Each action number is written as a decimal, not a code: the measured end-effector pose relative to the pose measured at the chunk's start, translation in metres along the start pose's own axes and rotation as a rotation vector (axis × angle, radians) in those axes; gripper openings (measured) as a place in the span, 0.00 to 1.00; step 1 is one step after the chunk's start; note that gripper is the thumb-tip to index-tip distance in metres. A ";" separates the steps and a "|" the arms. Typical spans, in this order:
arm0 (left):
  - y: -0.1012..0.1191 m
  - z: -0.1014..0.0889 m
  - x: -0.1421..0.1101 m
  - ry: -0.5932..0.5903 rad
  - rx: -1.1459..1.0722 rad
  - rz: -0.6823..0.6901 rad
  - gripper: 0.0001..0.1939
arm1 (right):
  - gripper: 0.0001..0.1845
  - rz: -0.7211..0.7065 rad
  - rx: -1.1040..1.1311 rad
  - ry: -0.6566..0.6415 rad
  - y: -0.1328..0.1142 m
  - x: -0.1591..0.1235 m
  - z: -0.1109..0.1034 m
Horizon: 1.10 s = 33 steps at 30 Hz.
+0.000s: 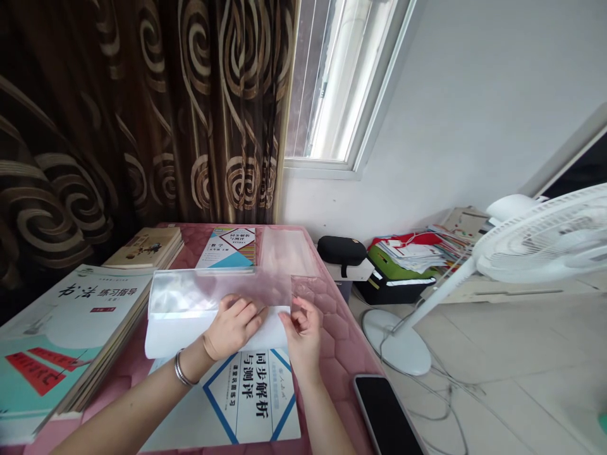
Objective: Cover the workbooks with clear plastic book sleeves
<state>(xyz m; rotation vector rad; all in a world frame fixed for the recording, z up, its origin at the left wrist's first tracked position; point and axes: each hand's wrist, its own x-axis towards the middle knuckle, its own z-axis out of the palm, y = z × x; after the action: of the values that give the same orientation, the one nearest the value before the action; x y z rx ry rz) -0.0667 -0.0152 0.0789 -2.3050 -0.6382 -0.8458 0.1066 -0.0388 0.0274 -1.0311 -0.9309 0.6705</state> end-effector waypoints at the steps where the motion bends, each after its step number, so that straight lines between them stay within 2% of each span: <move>1: 0.000 0.000 0.000 -0.002 -0.004 -0.004 0.11 | 0.27 0.002 -0.001 -0.001 0.000 0.000 0.000; 5: -0.002 0.000 -0.002 0.013 0.002 -0.026 0.11 | 0.26 0.061 0.002 -0.023 -0.002 0.004 -0.007; 8: -0.002 0.000 -0.003 0.032 0.014 -0.042 0.11 | 0.16 0.091 -0.052 -0.027 -0.005 0.007 -0.015; 10: -0.003 0.001 -0.003 0.047 0.016 -0.051 0.10 | 0.13 0.118 -0.105 -0.081 -0.008 0.008 -0.018; 13: -0.004 0.003 -0.005 0.035 0.024 -0.063 0.09 | 0.15 0.185 -0.141 -0.225 -0.009 0.007 -0.017; 15: -0.004 0.004 -0.005 0.013 0.029 -0.066 0.09 | 0.17 0.207 -0.146 -0.270 -0.008 0.005 -0.015; 20: 0.000 -0.005 -0.009 0.015 -0.009 -0.108 0.12 | 0.21 0.221 -0.139 -0.200 0.003 0.002 -0.013; 22: 0.000 -0.015 -0.015 0.030 -0.043 -0.238 0.13 | 0.22 0.204 -0.145 -0.153 0.006 0.002 -0.013; 25: -0.010 -0.032 -0.036 0.101 -0.068 -0.559 0.12 | 0.23 0.174 -0.186 -0.108 0.007 0.002 -0.013; 29: -0.036 -0.046 -0.083 0.307 -0.059 -1.052 0.06 | 0.23 0.191 -0.196 -0.094 0.008 0.000 -0.011; 31: -0.046 -0.049 -0.106 0.353 -0.114 -1.262 0.08 | 0.23 0.205 -0.187 -0.083 0.010 -0.001 -0.010; 33: -0.049 -0.050 -0.124 0.338 -0.237 -1.387 0.10 | 0.23 0.208 -0.182 -0.075 0.013 -0.001 -0.011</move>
<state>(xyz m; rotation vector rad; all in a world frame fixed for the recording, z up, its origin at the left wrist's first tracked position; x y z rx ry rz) -0.2015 -0.0428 0.0415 -1.5455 -2.0895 -1.8891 0.1151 -0.0395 0.0125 -1.2836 -0.9712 0.8132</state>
